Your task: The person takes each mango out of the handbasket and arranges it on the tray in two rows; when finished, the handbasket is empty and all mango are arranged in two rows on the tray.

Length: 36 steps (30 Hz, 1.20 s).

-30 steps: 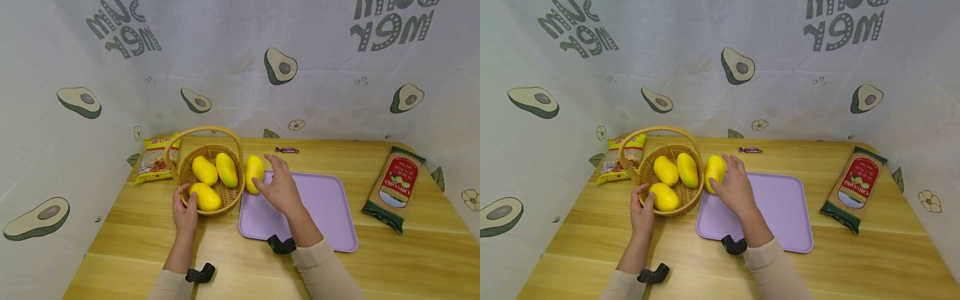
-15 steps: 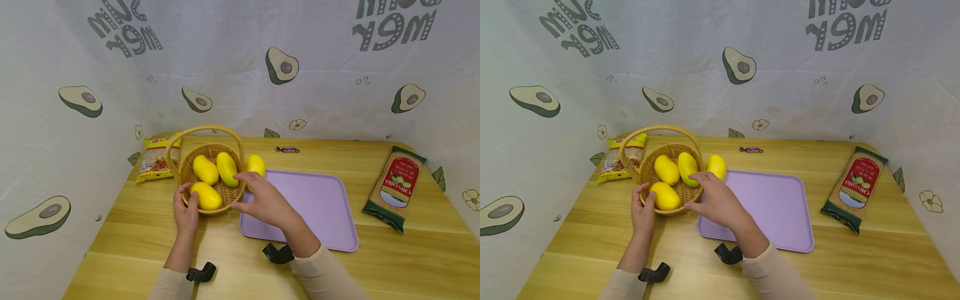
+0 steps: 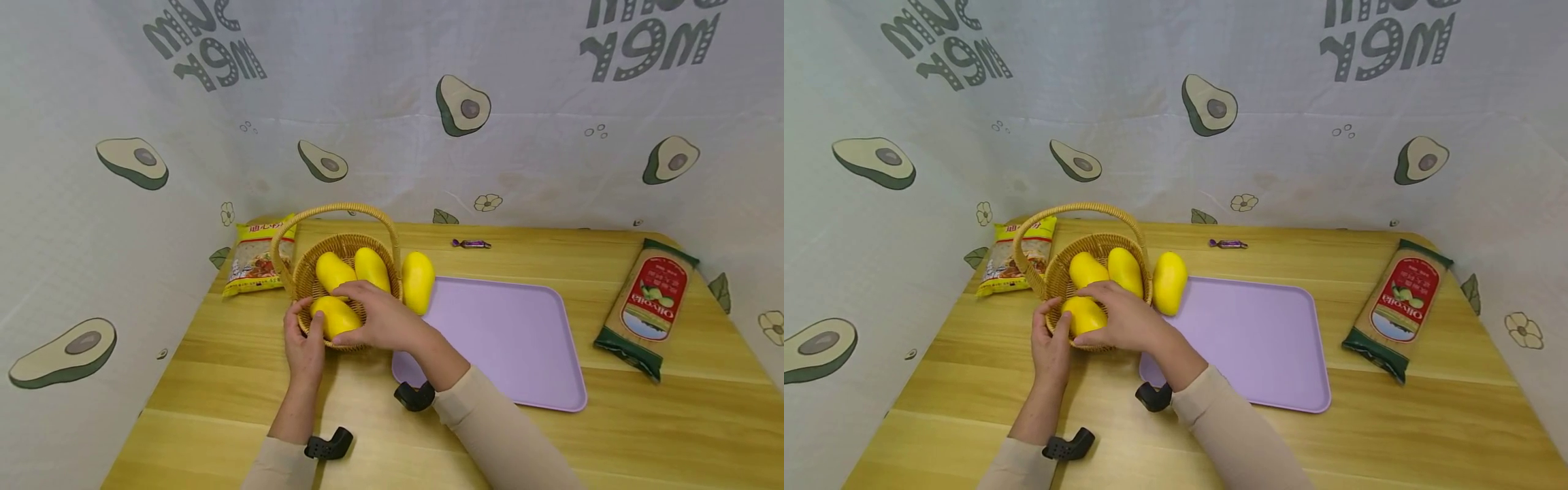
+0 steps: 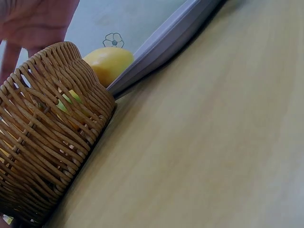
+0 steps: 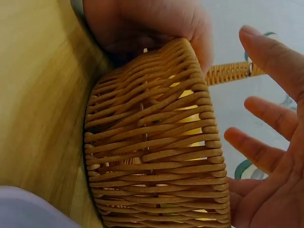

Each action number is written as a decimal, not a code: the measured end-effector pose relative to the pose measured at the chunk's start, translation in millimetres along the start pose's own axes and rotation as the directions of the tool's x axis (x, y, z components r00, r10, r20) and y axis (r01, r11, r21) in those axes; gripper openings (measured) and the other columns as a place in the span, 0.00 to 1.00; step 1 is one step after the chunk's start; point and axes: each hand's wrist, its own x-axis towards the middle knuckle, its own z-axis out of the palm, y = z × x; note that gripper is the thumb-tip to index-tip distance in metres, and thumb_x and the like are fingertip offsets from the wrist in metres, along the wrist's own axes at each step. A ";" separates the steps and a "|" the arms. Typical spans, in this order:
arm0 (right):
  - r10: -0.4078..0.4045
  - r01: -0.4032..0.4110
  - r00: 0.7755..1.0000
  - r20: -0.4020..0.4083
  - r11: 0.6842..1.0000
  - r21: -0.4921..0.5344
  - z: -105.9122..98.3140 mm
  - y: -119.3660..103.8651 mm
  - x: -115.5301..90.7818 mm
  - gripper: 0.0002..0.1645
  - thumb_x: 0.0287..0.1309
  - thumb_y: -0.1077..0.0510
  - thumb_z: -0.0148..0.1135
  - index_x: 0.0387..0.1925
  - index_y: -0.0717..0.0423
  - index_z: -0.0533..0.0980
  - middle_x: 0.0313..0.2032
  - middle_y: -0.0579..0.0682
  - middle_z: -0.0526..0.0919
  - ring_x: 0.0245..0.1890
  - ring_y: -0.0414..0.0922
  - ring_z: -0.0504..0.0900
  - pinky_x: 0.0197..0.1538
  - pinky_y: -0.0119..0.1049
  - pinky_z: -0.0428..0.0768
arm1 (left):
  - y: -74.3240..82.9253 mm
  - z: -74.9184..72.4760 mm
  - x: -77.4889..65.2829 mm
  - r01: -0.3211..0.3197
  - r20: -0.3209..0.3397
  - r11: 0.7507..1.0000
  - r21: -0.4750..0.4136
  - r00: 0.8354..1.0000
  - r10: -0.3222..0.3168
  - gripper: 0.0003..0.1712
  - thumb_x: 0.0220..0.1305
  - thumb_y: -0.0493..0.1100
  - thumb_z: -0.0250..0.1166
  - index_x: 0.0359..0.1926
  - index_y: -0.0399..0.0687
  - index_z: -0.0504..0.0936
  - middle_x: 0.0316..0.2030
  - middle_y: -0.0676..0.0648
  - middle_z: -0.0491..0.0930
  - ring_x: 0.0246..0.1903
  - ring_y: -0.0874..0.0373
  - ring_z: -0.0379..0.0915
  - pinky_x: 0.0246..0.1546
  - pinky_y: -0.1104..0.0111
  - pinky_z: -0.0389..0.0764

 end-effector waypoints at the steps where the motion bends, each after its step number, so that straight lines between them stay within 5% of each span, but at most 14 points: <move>1: -0.005 0.005 1.000 0.024 1.000 -0.001 0.3 1.1 3.7 0.47 0.50 0.43 0.80 0.70 0.48 0.72 0.70 0.48 0.73 0.72 0.48 0.70 0.72 0.48 0.70 | -0.2 -0.2 0.1 -0.001 -0.001 1.000 0.000 1.000 0.001 0.21 0.72 0.39 0.58 0.64 0.40 0.72 0.74 0.40 0.62 0.75 0.46 0.53 0.73 0.45 0.60; 15: -0.032 0.039 0.977 0.209 0.999 -0.031 2.9 11.5 23.4 0.49 0.56 0.43 0.75 0.76 0.45 0.65 0.78 0.48 0.62 0.78 0.49 0.61 0.77 0.48 0.62 | -1.3 -0.2 1.2 0.000 -0.008 1.000 -0.001 1.000 0.000 0.21 0.72 0.39 0.58 0.63 0.39 0.72 0.73 0.41 0.63 0.76 0.47 0.54 0.74 0.46 0.59; 36: -0.042 0.059 0.966 0.257 0.997 -0.059 8.8 14.3 29.2 0.41 0.65 0.48 0.68 0.76 0.46 0.64 0.78 0.50 0.62 0.77 0.51 0.62 0.77 0.49 0.63 | -2.4 0.0 1.8 -0.028 -0.013 1.000 0.005 1.000 0.028 0.21 0.71 0.38 0.59 0.63 0.40 0.73 0.72 0.39 0.64 0.75 0.47 0.54 0.75 0.47 0.55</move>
